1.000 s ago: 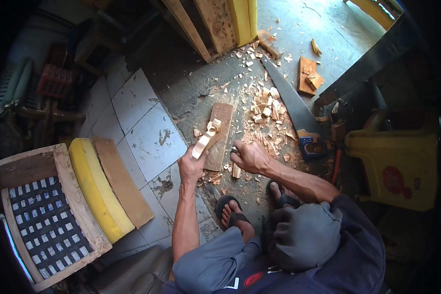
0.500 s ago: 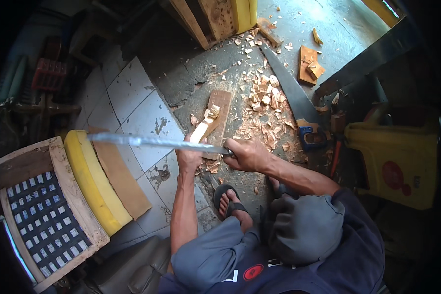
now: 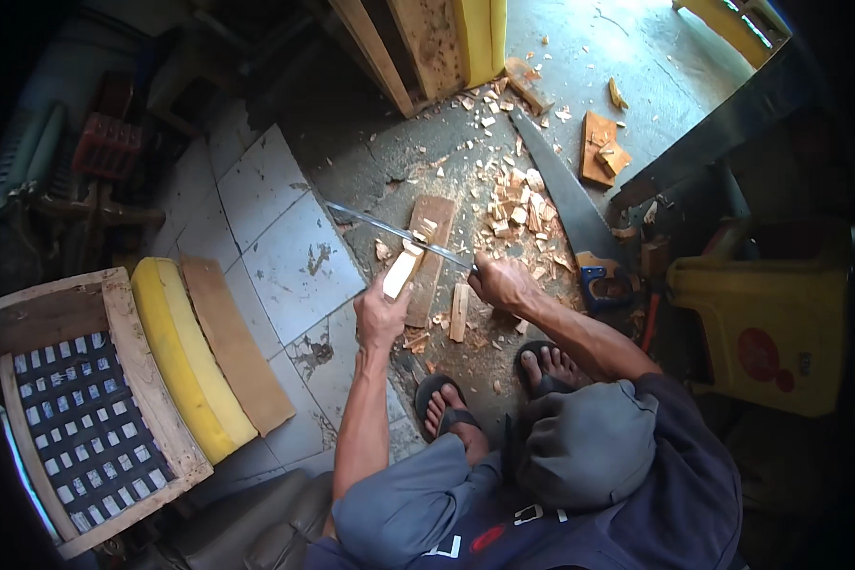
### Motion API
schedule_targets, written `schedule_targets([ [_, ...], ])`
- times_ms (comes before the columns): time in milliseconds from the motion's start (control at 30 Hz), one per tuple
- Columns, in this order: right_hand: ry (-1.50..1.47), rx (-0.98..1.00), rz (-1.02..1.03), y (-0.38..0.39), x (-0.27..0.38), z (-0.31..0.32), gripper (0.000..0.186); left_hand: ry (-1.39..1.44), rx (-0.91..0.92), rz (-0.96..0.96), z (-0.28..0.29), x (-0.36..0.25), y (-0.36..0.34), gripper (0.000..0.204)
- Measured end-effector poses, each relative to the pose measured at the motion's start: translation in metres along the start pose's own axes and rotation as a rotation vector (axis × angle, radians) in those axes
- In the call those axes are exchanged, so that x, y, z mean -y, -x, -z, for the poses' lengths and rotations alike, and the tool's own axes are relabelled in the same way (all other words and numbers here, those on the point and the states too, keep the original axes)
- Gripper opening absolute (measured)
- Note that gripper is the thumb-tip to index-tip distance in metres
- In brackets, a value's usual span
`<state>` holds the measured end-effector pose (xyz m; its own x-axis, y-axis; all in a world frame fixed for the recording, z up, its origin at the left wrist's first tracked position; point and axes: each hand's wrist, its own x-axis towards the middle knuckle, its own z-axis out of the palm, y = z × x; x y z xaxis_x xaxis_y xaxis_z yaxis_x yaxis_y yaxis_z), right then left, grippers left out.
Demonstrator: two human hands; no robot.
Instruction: The person whittles a piece of wood using a large blade and a smaller blade, scraping and shaping the wood while sitting on the floor.
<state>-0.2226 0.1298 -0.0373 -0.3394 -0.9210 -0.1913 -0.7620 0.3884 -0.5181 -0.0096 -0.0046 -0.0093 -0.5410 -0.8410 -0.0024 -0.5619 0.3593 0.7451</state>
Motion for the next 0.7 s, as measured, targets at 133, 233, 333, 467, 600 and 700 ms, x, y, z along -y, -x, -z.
schedule_targets([
  [133, -0.224, 0.071, 0.063, -0.031, -0.019, 0.000, 0.033, 0.075, 0.036, 0.114, 0.006, -0.006, -0.027, 0.044],
  [233, -0.454, 0.302, -0.064, -0.024, -0.019, 0.006, 0.036, 0.142, 0.027, 0.132, 0.006, 0.009, -0.009, 0.034],
  [333, -0.320, 0.245, 0.027, -0.021, 0.000, 0.015, 0.032, 0.142, -0.016, 0.051, 0.006, 0.015, -0.008, 0.035],
  [467, -0.396, -0.258, 0.499, 0.021, 0.074, 0.051, 0.017, 0.063, 0.079, 0.127, 0.000, 0.029, -0.006, 0.035],
  [600, -0.116, 0.093, -0.064, -0.018, -0.007, -0.003, 0.024, -0.212, -0.046, -0.255, -0.006, 0.025, -0.004, 0.037],
  [700, -0.237, 0.169, -0.056, -0.021, 0.000, 0.003, 0.028, 0.063, 0.014, 0.108, 0.004, 0.008, -0.006, 0.038],
])
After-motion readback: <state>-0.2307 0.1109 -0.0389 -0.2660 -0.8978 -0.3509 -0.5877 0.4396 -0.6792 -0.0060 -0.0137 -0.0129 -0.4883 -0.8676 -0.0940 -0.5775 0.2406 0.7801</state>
